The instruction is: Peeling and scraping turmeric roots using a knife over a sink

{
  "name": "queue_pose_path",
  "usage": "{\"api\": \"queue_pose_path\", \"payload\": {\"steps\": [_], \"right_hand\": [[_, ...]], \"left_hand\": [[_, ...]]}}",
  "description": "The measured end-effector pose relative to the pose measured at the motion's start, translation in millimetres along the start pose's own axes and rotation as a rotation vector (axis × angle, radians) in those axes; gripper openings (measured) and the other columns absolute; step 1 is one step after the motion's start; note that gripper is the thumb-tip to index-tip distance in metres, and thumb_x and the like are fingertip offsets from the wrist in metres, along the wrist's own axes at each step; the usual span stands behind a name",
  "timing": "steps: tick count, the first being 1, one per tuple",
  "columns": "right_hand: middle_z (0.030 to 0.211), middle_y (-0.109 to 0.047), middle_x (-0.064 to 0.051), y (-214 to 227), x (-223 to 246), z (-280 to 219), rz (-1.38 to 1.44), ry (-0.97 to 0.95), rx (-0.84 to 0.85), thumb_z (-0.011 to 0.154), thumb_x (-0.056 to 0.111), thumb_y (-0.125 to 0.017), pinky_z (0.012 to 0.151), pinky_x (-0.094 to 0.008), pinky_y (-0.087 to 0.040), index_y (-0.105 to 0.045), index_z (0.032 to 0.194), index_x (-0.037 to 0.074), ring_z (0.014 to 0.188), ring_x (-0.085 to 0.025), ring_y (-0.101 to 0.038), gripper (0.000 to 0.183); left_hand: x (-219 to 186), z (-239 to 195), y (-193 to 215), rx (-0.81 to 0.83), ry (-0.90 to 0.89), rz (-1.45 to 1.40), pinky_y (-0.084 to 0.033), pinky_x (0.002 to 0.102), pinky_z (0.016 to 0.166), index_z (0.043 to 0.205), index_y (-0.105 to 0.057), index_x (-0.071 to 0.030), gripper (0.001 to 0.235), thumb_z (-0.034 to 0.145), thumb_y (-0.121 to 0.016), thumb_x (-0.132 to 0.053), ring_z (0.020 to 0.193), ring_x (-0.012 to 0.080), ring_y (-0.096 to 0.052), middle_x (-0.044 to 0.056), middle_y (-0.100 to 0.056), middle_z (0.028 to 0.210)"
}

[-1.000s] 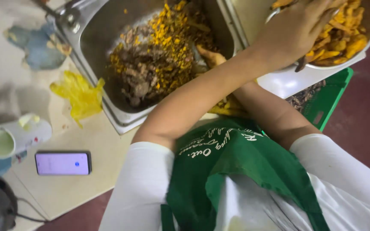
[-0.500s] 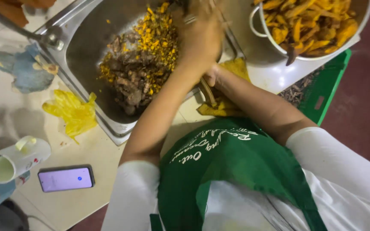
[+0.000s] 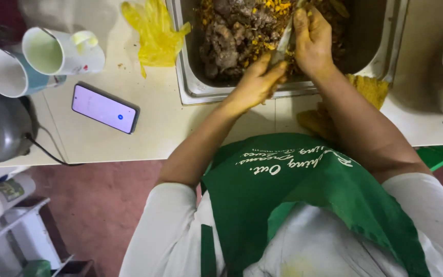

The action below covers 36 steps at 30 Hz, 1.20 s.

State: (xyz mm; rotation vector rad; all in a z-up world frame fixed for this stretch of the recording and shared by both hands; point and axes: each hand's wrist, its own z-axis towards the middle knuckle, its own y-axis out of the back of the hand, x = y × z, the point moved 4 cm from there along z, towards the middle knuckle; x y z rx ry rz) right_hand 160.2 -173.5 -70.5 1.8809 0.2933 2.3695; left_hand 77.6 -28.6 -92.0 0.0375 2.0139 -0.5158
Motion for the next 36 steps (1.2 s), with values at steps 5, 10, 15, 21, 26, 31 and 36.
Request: {"api": "queue_pose_path", "payload": {"steps": [5,10,15,21,26,31,36], "right_hand": [[0.158,-0.019,-0.037,19.0,-16.0,0.7,-0.825,-0.502,0.357,0.11,0.042,-0.068,0.115,-0.067,-0.028,-0.012,0.164,0.017,0.144,-0.06,-0.028,0.081],[0.152,-0.045,-0.018,0.9,-32.5,-35.9,0.219,-0.927,0.359,0.099,0.055,-0.051,0.121,-0.042,-0.03,-0.043,0.144,0.011,0.141,-0.03,-0.041,0.063],[0.074,-0.057,-0.005,10.1,-25.6,-44.6,0.773,-0.996,0.121,0.103,0.032,-0.055,0.04,-0.028,-0.041,-0.055,0.103,0.015,0.05,-0.016,-0.049,0.017],[0.088,-0.051,0.001,62.3,-61.7,-56.1,0.995,-1.047,0.043,0.103,0.032,-0.057,0.05,-0.018,-0.033,-0.064,0.128,0.018,0.061,-0.007,-0.038,0.03],[0.082,-0.048,-0.003,56.2,-56.6,-47.6,0.949,-1.047,0.014,0.099,0.032,-0.058,0.049,-0.02,-0.034,-0.063,0.126,0.015,0.057,-0.009,-0.038,0.032],[0.081,-0.054,-0.004,55.6,-60.7,-49.9,0.966,-1.05,0.03,0.093,0.034,-0.064,0.051,-0.024,-0.037,-0.064,0.131,0.014,0.058,-0.012,-0.045,0.043],[0.085,-0.062,-0.003,40.7,-50.9,-49.2,0.734,-1.043,0.003,0.09,0.039,-0.057,0.041,-0.023,-0.037,-0.06,0.138,0.022,0.051,-0.01,-0.043,0.051]], "left_hand": [[31.2,1.5,28.5,-0.108,-0.144,-0.172,-0.038,0.023,0.038,0.101,-0.05,-0.013,0.011,0.103,-0.058,-0.021,0.044,0.0095,-0.048,0.006,-0.06,0.076],[-24.9,-17.9,-1.4,0.034,0.003,0.415,-0.049,0.033,0.071,0.161,-0.016,-0.03,0.062,0.108,-0.047,-0.04,0.086,0.0195,-0.058,0.009,-0.049,0.115],[-93.5,-1.2,-2.0,0.073,0.194,0.719,-0.036,0.018,0.043,0.16,-0.033,-0.031,0.058,0.105,-0.039,-0.048,0.051,0.0034,-0.037,-0.006,-0.048,0.074],[-22.6,49.2,88.2,-0.129,0.421,1.363,-0.052,0.055,0.102,0.161,-0.019,-0.016,0.084,0.1,-0.073,-0.038,0.137,0.047,-0.042,0.023,-0.014,0.165],[9.3,65.9,107.4,-0.172,0.227,1.499,-0.059,0.039,0.054,0.163,-0.021,-0.012,0.094,0.084,-0.06,0.02,0.065,0.0228,-0.065,0.035,-0.015,0.161],[-94.3,16.0,91.5,-0.301,0.369,0.92,-0.061,0.028,0.1,0.151,-0.045,-0.021,0.068,0.091,-0.063,0.004,0.117,0.0225,-0.066,0.009,-0.049,0.149],[-79.2,9.8,140.7,-0.436,-0.063,0.669,-0.049,0.039,0.11,0.124,-0.068,-0.014,0.041,0.084,-0.073,-0.009,0.121,0.0235,-0.07,0.008,-0.074,0.129]]}}
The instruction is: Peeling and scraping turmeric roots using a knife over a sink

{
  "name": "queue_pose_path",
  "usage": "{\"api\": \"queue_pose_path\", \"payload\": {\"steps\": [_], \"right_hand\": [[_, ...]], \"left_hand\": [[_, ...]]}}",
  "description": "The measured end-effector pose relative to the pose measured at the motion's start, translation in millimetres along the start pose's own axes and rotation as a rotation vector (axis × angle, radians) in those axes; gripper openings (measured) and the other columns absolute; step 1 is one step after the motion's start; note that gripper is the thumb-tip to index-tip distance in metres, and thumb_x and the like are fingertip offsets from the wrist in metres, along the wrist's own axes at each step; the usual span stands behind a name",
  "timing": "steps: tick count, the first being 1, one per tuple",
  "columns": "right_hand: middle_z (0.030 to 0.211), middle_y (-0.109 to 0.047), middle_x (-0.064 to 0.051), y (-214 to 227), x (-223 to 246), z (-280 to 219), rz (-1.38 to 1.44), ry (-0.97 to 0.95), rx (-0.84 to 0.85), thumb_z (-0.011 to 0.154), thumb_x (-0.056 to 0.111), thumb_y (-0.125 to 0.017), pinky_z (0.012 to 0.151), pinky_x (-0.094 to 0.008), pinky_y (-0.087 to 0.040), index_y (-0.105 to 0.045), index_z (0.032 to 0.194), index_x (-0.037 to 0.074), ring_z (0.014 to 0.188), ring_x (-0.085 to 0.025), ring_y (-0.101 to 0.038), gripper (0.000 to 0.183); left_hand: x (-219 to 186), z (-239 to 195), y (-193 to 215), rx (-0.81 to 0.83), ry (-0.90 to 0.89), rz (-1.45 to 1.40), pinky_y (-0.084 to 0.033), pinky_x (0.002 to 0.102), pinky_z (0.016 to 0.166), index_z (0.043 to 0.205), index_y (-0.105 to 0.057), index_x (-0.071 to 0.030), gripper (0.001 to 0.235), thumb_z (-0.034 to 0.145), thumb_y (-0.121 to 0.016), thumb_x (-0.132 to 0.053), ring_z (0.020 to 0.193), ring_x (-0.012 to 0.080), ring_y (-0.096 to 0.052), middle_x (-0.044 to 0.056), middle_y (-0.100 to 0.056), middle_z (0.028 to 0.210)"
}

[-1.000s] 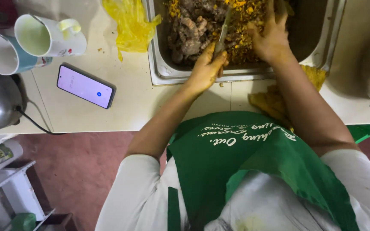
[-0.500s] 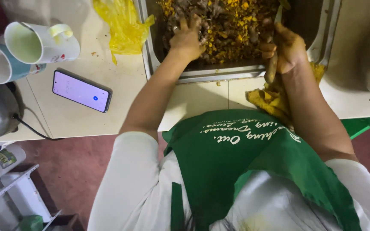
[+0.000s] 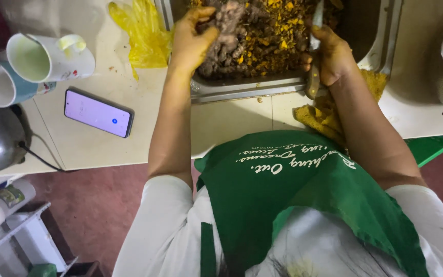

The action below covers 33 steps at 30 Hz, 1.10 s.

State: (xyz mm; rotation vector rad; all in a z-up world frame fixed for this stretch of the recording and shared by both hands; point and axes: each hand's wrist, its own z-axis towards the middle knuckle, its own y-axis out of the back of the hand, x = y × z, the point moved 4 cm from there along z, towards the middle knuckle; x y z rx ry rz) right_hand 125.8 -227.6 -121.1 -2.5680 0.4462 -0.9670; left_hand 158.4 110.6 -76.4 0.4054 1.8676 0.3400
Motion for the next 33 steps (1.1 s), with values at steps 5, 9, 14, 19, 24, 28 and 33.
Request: {"api": "queue_pose_path", "payload": {"steps": [5,9,14,19,24,28,33], "right_hand": [[0.106,-0.069,-0.004,-40.4,-2.5,-10.1,-0.071,0.089,0.127,0.084,0.04,-0.079,0.042,-0.024,-0.042,-0.051,0.116,0.024,0.058,-0.013,-0.054,0.045],[0.097,-0.064,-0.006,-41.6,-9.3,-6.0,-0.109,0.079,0.307,0.084,0.048,-0.082,0.034,-0.025,-0.042,-0.05,0.114,0.02,0.051,-0.014,-0.057,0.052],[0.144,-0.062,-0.013,-66.8,-4.7,-21.5,-0.515,0.006,0.167,0.064,0.045,-0.083,0.12,-0.042,-0.041,-0.048,0.142,0.006,0.133,-0.028,-0.059,0.094],[0.117,-0.066,-0.01,-79.1,-2.8,-37.2,-0.57,-0.017,0.077,0.08,0.025,-0.087,0.05,-0.023,-0.054,-0.04,0.134,0.004,0.088,-0.018,-0.068,0.075],[0.089,-0.075,-0.002,-97.3,-6.8,-46.9,-0.838,0.3,0.095,0.091,0.019,-0.084,0.079,-0.023,-0.061,-0.057,0.109,0.01,0.075,-0.011,-0.072,0.033],[0.121,-0.074,-0.014,-95.1,-1.6,-48.7,-1.019,0.565,-0.03,0.083,0.029,-0.084,0.096,-0.035,-0.056,-0.058,0.121,0.003,0.108,-0.024,-0.072,0.053],[0.095,-0.076,-0.014,-116.2,-20.9,-60.9,-1.351,0.807,-0.116,0.083,0.041,-0.096,0.062,-0.038,-0.056,-0.063,0.114,0.0,0.076,-0.023,-0.073,0.062]], "left_hand": [[-1.1,-6.9,-18.7,0.374,-0.231,-0.844,-0.053,0.041,0.092,0.123,-0.07,-0.01,0.037,0.088,-0.066,-0.019,0.11,0.0259,-0.064,0.012,-0.068,0.125],[8.4,-6.1,-48.3,0.37,-0.105,-0.874,-0.049,0.053,0.1,0.113,-0.076,-0.019,0.026,0.088,-0.076,-0.026,0.115,0.0287,-0.061,0.007,-0.071,0.125],[2.5,-17.6,-74.2,0.267,0.321,-0.673,-0.001,0.065,0.119,0.108,-0.078,-0.019,0.053,0.075,-0.065,-0.058,0.16,0.027,-0.021,0.005,-0.039,0.167],[-0.9,-16.6,-82.3,0.25,0.112,-0.396,-0.029,0.045,0.088,0.137,-0.063,-0.01,0.082,0.087,-0.038,-0.071,0.1,0.0213,-0.029,0.001,-0.023,0.108],[10.5,-6.8,-86.9,-0.077,0.073,-0.177,-0.05,0.035,0.073,0.082,-0.078,-0.016,0.068,0.087,-0.037,-0.069,0.08,0.0195,-0.073,0.005,-0.08,0.082],[-23.6,-20.4,-79.1,-0.163,-0.018,-0.101,-0.039,0.042,0.055,0.066,-0.047,-0.012,0.058,0.098,-0.029,-0.058,0.053,0.0223,-0.053,0.007,-0.054,0.057],[58.5,40.8,-101.5,-0.195,0.114,0.162,-0.049,0.057,0.078,0.097,-0.066,-0.012,0.057,0.093,-0.037,-0.061,0.093,0.0554,-0.067,0.032,-0.073,0.085]]}}
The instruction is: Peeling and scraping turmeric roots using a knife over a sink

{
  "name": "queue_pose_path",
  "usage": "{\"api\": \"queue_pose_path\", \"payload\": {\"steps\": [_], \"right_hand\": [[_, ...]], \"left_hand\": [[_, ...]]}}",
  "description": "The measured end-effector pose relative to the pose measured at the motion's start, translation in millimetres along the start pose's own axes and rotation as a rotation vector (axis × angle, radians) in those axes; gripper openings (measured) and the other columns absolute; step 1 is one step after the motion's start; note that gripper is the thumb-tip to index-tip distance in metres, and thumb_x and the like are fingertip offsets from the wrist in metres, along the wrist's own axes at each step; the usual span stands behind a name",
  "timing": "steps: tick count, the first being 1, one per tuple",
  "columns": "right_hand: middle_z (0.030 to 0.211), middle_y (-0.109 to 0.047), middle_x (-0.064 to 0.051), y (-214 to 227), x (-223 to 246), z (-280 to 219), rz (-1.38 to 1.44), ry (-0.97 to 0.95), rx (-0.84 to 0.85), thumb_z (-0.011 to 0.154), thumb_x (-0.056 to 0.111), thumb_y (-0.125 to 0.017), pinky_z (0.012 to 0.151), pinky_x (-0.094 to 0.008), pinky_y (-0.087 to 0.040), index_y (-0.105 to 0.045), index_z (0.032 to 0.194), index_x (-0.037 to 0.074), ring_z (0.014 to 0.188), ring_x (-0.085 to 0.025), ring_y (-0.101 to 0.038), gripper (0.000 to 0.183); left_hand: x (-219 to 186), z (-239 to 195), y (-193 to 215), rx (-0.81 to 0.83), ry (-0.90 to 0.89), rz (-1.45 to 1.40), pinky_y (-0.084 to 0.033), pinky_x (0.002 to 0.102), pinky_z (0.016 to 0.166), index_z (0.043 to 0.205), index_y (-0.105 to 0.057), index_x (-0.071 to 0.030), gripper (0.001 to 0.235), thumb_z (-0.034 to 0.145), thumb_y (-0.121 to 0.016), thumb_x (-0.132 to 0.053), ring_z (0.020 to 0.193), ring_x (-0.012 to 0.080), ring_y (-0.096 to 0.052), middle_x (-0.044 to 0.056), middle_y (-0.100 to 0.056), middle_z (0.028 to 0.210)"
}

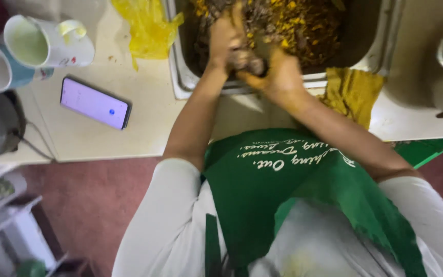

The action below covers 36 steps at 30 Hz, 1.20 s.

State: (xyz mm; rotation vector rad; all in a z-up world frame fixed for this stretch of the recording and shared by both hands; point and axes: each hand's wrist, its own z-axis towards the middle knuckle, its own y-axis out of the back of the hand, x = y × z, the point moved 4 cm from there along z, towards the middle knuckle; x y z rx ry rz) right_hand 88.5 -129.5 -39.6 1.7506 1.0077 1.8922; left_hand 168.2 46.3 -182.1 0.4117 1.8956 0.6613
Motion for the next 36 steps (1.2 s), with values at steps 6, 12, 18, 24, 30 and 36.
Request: {"api": "queue_pose_path", "payload": {"steps": [6,12,18,24,30,36], "right_hand": [[0.102,-0.073,-0.004,37.0,-32.0,46.8,0.253,-0.059,0.034,0.086,0.03,-0.098,0.072,-0.03,-0.055,-0.071,0.113,0.006,0.085,-0.013,-0.063,0.045],[0.102,-0.078,-0.012,16.7,-56.4,58.1,-0.101,-0.383,0.287,0.085,0.045,-0.082,0.068,-0.035,-0.055,-0.078,0.112,0.01,0.085,-0.016,-0.072,0.044],[0.124,-0.069,-0.022,7.0,-67.7,59.9,-0.043,-0.362,0.3,0.102,0.045,-0.072,0.1,-0.042,-0.051,-0.06,0.134,0.001,0.113,-0.037,-0.067,0.056],[0.103,-0.067,0.004,22.8,-98.8,48.1,0.778,-0.543,0.128,0.093,0.006,-0.066,0.056,-0.023,-0.053,-0.052,0.125,0.018,0.066,-0.009,-0.06,0.037],[0.1,-0.069,-0.015,38.0,-76.5,33.1,1.339,-0.769,0.0,0.108,0.029,-0.04,0.058,-0.04,-0.067,-0.055,0.125,0.011,0.072,-0.022,-0.068,0.029],[0.101,-0.068,-0.019,31.5,-64.4,7.7,1.29,-0.621,0.392,0.098,0.015,-0.06,0.033,-0.024,-0.04,-0.047,0.126,0.009,0.046,-0.014,-0.05,0.032]], "left_hand": [[34.6,31.8,39.2,-0.053,0.104,-0.278,-0.046,0.053,0.067,0.069,-0.066,-0.006,0.072,0.085,-0.037,-0.07,0.058,0.0356,-0.05,0.019,-0.06,0.06],[18.5,17.4,90.4,-0.11,-0.142,-0.4,-0.053,0.028,0.085,0.107,-0.071,-0.02,0.031,0.079,-0.081,-0.029,0.092,0.0172,-0.072,0.002,-0.079,0.098],[-8.9,-17.3,92.5,-0.073,0.183,-0.612,-0.051,0.031,0.099,0.116,-0.078,-0.011,0.063,0.071,-0.072,-0.054,0.115,0.0209,-0.074,0.006,-0.081,0.119],[-1.2,-22.9,68.2,0.134,0.12,-0.365,-0.056,0.033,0.104,0.129,-0.059,-0.019,0.048,0.086,-0.078,-0.012,0.118,0.023,-0.073,0.01,-0.075,0.129],[-48.0,-55.9,73.2,0.325,0.317,-0.691,-0.053,0.023,0.053,0.133,-0.064,-0.009,0.077,0.075,-0.064,-0.059,0.064,0.0141,-0.068,0.018,-0.074,0.125],[-57.2,-52.5,55.6,0.739,0.195,0.247,-0.048,0.039,0.105,0.132,-0.064,-0.019,0.05,0.09,-0.074,-0.044,0.126,0.0235,-0.062,0.005,-0.064,0.142]]}}
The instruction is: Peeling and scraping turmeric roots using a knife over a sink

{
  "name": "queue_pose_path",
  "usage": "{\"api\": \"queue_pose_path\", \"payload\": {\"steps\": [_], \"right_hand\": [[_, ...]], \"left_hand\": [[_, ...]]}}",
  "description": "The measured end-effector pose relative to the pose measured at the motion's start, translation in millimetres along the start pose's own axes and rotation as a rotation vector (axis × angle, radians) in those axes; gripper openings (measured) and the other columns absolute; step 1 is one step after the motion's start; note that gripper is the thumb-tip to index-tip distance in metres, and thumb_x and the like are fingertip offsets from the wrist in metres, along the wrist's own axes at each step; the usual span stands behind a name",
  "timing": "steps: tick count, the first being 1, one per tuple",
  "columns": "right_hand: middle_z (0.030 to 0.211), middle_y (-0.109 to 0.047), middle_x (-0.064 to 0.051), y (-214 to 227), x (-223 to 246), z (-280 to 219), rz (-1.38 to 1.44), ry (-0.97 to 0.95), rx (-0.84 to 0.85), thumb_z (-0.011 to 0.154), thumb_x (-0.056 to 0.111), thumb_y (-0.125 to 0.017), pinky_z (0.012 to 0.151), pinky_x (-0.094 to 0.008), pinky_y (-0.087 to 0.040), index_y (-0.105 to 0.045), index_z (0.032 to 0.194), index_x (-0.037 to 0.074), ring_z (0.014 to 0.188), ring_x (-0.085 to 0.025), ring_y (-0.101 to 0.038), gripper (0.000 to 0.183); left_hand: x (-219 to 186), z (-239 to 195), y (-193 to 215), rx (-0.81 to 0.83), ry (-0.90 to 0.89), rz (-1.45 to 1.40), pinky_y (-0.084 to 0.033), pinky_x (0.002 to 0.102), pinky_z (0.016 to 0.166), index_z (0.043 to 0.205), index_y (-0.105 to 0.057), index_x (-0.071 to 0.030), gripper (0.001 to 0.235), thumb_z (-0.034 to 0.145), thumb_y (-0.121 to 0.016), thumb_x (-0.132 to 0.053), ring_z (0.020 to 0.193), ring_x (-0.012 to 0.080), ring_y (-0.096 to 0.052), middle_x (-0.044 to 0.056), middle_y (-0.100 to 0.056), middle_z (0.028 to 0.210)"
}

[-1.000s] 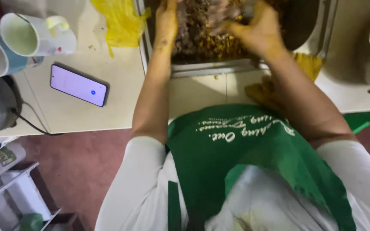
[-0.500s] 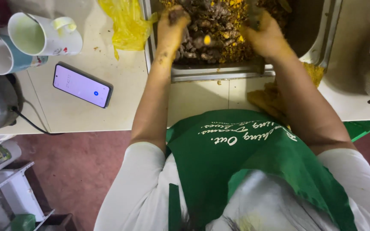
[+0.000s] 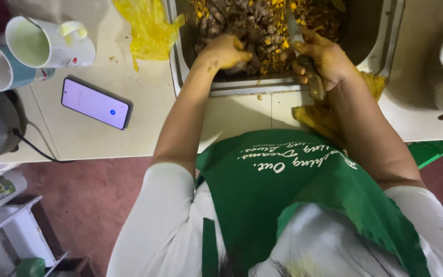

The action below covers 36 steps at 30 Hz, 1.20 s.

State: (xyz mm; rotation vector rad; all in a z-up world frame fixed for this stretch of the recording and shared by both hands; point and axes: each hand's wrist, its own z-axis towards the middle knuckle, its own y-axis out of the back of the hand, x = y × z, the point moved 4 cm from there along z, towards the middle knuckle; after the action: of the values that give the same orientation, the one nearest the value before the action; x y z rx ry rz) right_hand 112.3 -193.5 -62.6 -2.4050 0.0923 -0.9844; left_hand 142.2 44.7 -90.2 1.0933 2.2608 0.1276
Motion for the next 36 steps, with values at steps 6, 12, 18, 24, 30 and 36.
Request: {"api": "queue_pose_path", "payload": {"steps": [6,12,18,24,30,36], "right_hand": [[0.119,-0.07,-0.018,29.9,-5.0,-6.9,0.105,0.061,-0.092,0.094,0.013,-0.06,0.042,-0.028,-0.054,-0.037,0.158,0.023,0.066,-0.021,-0.066,0.069],[0.14,-0.058,-0.032,53.3,-22.1,-12.1,0.595,-0.027,0.225,0.102,0.01,-0.06,0.062,-0.046,-0.065,-0.039,0.156,0.023,0.087,-0.039,-0.071,0.059],[0.133,-0.059,-0.025,37.8,-13.7,-16.6,0.529,0.008,0.276,0.097,0.011,-0.063,0.058,-0.034,-0.057,-0.022,0.168,0.021,0.082,-0.026,-0.061,0.083],[0.133,-0.062,-0.027,37.3,-13.1,-11.5,0.48,0.019,0.281,0.094,0.014,-0.069,0.056,-0.034,-0.059,-0.023,0.168,0.018,0.077,-0.027,-0.063,0.087],[0.047,-0.042,-0.01,2.8,-10.5,-12.9,0.098,-0.062,0.152,0.103,0.059,-0.045,0.03,-0.024,-0.022,-0.069,0.097,-0.004,0.031,-0.012,-0.029,0.068],[0.074,-0.046,0.007,-31.3,1.2,-24.9,-0.88,0.447,-0.251,0.109,0.058,-0.046,0.062,-0.027,-0.031,-0.056,0.083,0.017,0.069,-0.006,-0.039,0.049]], "left_hand": [[17.9,110.1,24.9,-0.534,-0.148,0.213,-0.06,0.05,0.078,0.148,-0.048,-0.019,0.067,0.087,-0.064,0.004,0.116,0.0437,-0.063,0.016,-0.046,0.151],[44.6,206.5,35.0,-0.7,-0.223,0.515,-0.056,0.049,0.076,0.165,-0.019,-0.033,0.102,0.087,-0.066,0.012,0.153,0.0433,-0.017,0.009,-0.013,0.168],[64.2,221.1,31.9,-0.481,-0.063,0.699,-0.049,0.057,0.095,0.147,-0.053,-0.016,0.068,0.087,-0.062,0.014,0.12,0.0458,-0.048,0.02,-0.022,0.158],[112.5,221.2,37.1,-0.89,-0.099,-0.464,-0.057,0.035,0.089,0.112,-0.062,-0.014,0.047,0.076,-0.085,-0.035,0.099,0.0275,-0.077,0.008,-0.08,0.106],[6.2,55.7,-2.6,0.036,-0.172,-1.588,-0.039,0.03,0.04,0.104,-0.072,-0.002,0.05,0.091,-0.055,-0.047,0.047,0.0187,-0.054,0.008,-0.062,0.062],[-8.6,19.0,-40.8,0.09,-0.197,-1.582,-0.035,0.034,0.042,0.095,-0.062,-0.011,0.035,0.086,-0.055,-0.043,0.05,0.0229,-0.054,0.009,-0.066,0.074]]}}
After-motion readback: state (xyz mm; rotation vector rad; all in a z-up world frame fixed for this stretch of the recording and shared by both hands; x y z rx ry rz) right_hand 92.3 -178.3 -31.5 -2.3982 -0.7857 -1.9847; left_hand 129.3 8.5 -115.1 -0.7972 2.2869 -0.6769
